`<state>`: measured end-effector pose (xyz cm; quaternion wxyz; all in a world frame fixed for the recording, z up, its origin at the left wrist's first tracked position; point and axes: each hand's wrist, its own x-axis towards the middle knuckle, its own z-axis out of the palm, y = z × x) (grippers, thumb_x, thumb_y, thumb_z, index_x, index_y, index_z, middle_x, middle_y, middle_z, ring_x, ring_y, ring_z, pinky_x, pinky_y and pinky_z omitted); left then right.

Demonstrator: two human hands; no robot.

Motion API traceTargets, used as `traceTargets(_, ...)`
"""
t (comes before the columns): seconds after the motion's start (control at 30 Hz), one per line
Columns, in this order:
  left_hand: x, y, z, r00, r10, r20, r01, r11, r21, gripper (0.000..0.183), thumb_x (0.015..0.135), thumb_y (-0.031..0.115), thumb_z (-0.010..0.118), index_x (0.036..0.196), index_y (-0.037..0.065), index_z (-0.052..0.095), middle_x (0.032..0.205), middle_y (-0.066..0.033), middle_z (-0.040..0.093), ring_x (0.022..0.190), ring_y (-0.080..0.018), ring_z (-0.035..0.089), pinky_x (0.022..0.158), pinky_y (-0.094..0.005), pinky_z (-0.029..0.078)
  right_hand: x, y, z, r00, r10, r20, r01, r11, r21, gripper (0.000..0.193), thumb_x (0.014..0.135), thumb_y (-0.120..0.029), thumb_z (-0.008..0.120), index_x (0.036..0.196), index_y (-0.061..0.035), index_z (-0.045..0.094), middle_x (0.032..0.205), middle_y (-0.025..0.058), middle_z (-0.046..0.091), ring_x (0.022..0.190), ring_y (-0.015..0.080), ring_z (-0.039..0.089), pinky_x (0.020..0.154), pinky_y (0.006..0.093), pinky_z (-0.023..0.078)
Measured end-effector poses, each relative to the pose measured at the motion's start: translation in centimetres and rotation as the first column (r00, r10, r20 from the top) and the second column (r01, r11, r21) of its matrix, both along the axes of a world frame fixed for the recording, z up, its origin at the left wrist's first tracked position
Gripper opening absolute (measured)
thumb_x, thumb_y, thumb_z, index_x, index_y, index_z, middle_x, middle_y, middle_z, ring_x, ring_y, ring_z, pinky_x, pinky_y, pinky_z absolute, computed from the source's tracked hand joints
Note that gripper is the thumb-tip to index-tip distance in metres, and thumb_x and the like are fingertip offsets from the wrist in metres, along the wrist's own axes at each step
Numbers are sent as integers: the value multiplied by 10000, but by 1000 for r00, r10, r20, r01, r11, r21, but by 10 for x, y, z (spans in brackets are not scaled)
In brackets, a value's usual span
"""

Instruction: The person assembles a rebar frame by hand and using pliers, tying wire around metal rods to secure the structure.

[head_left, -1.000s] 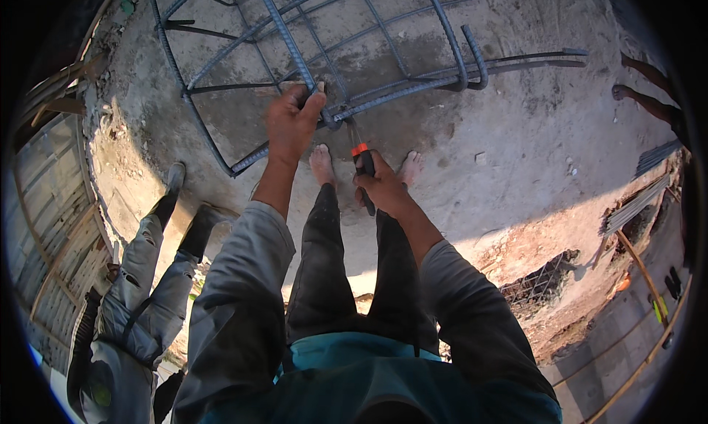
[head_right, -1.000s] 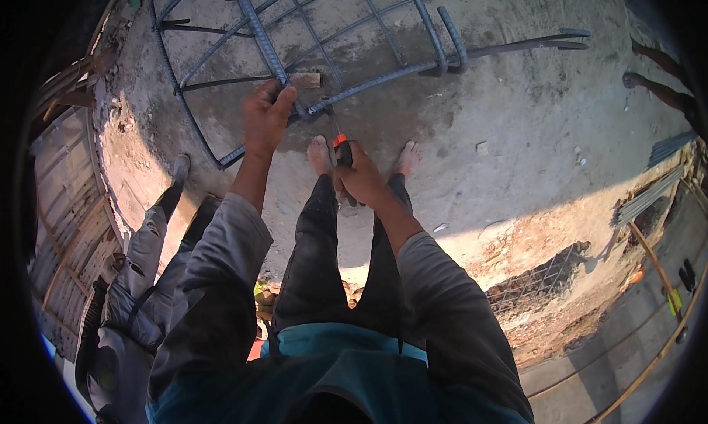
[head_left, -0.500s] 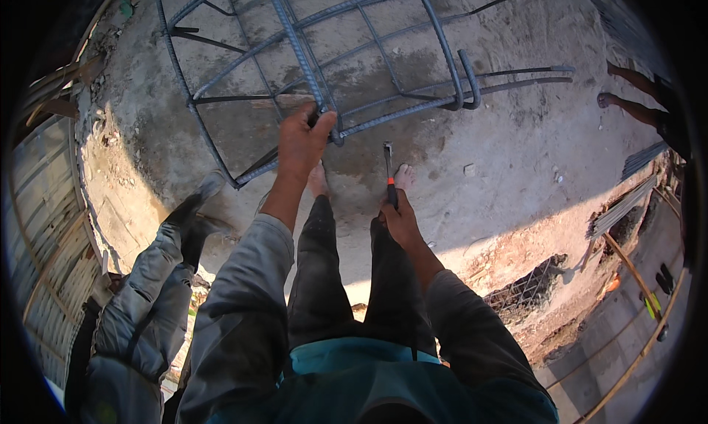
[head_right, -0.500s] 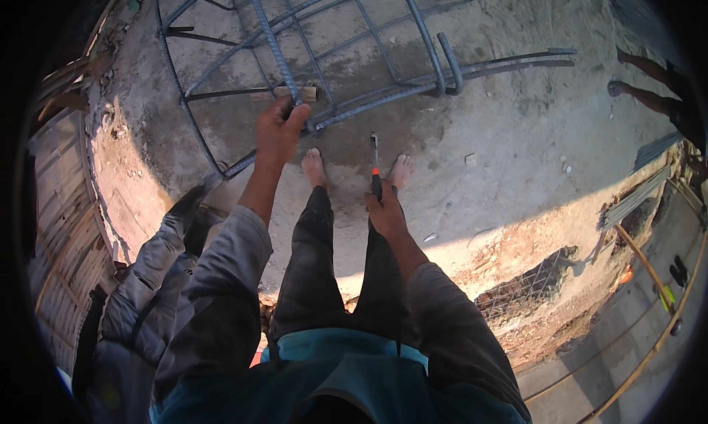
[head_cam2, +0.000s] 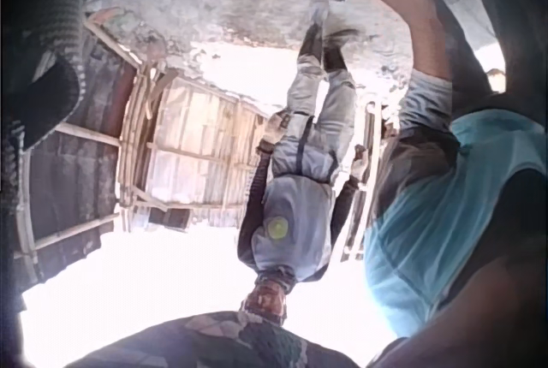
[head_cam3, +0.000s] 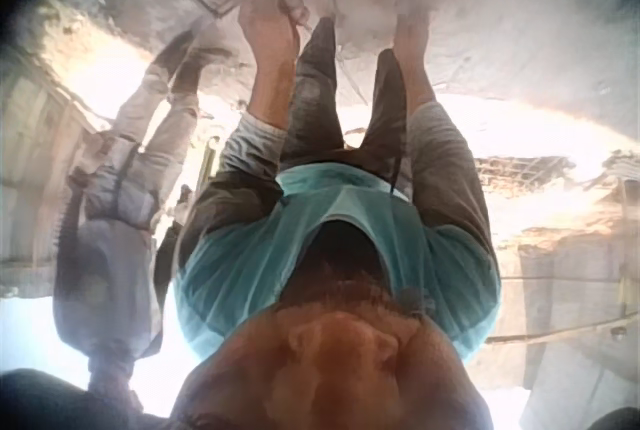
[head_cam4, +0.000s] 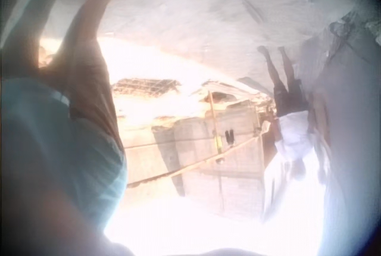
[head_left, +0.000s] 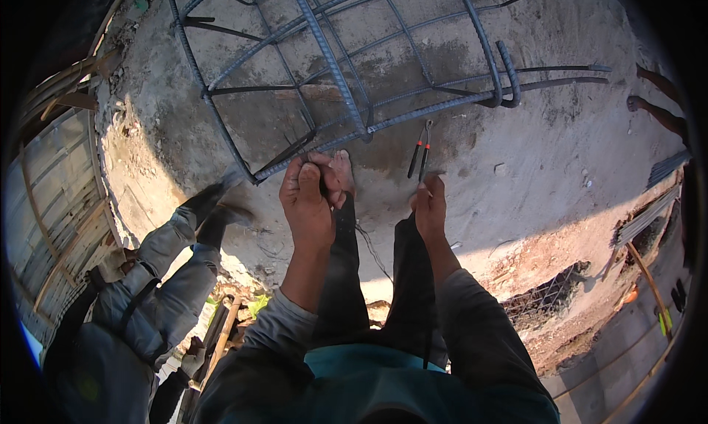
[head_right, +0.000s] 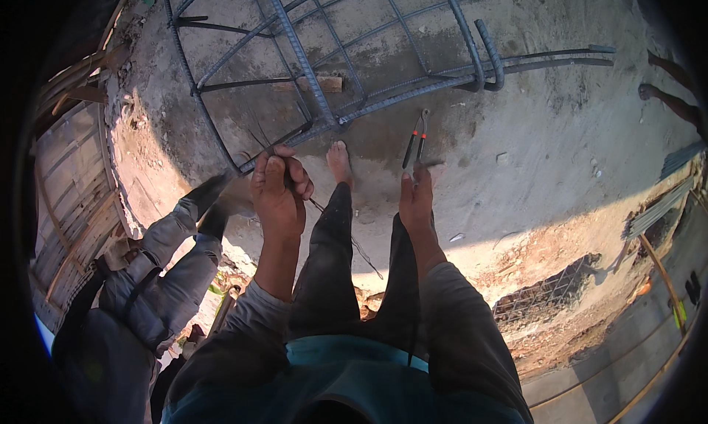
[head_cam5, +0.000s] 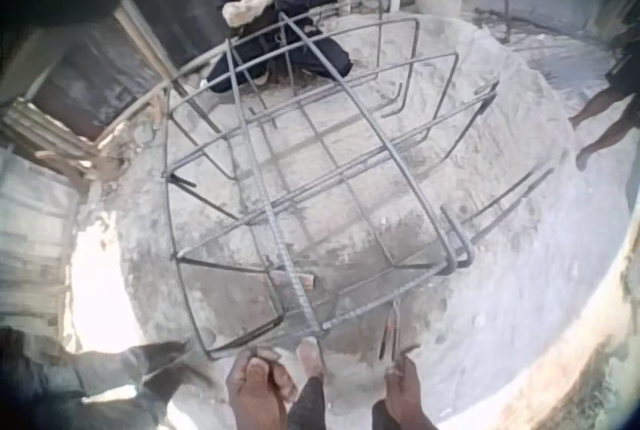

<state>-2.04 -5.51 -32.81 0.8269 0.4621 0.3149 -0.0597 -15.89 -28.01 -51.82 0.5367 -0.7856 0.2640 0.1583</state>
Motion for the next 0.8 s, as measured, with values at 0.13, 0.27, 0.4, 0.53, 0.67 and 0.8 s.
traceTargets(0.13,-27,-32,-3,1000,31,2,-31,995,-90,161,1000,170,517,1028,27,585,795,-90,651,954,-230,634,785,-337,501,74,63,175,983,54,178,-126,896,427,296,1002,-123,487,1260,22,495,1029,112,594,889,129,579,789,278,474)
traceTargets(0.27,-33,-44,4,995,-75,-70,70,995,-71,180,998,124,484,1003,5,619,847,-103,664,968,-253,652,872,-403,510,78,71,200,980,195,49,-200,933,300,255,998,-106,508,1207,23,577,888,23,628,802,77,567,711,230,457)
traceTargets(0.4,-23,-22,3,997,-35,-74,-1,902,-432,174,972,198,568,992,42,643,842,-90,682,956,-265,654,851,-396,516,83,67,210,996,84,-28,-53,826,562,235,991,-108,538,1184,-1,618,813,-26,592,718,34,505,634,198,417)
traceTargets(0.53,-15,-2,-7,1000,2,24,10,869,-494,182,960,208,594,990,38,652,831,-87,680,894,-261,672,816,-407,535,89,66,226,984,159,-76,-94,838,537,223,982,-103,553,1158,4,637,814,-17,591,712,36,492,636,201,414)
traceTargets(0.67,-13,-11,11,998,-1,-70,-13,981,-194,185,947,160,605,987,-18,635,785,-111,675,849,-281,686,845,-413,551,94,63,224,954,293,-65,-244,884,400,228,960,-84,575,1154,20,636,869,58,654,742,64,541,670,223,446)
traceTargets(0.8,-12,-17,8,993,42,-111,-67,970,-234,196,941,164,618,1000,-23,622,778,-126,686,866,-287,692,860,-422,553,102,77,223,934,255,249,-310,926,214,228,950,-80,583,1145,26,638,894,117,689,764,89,588,693,251,473)
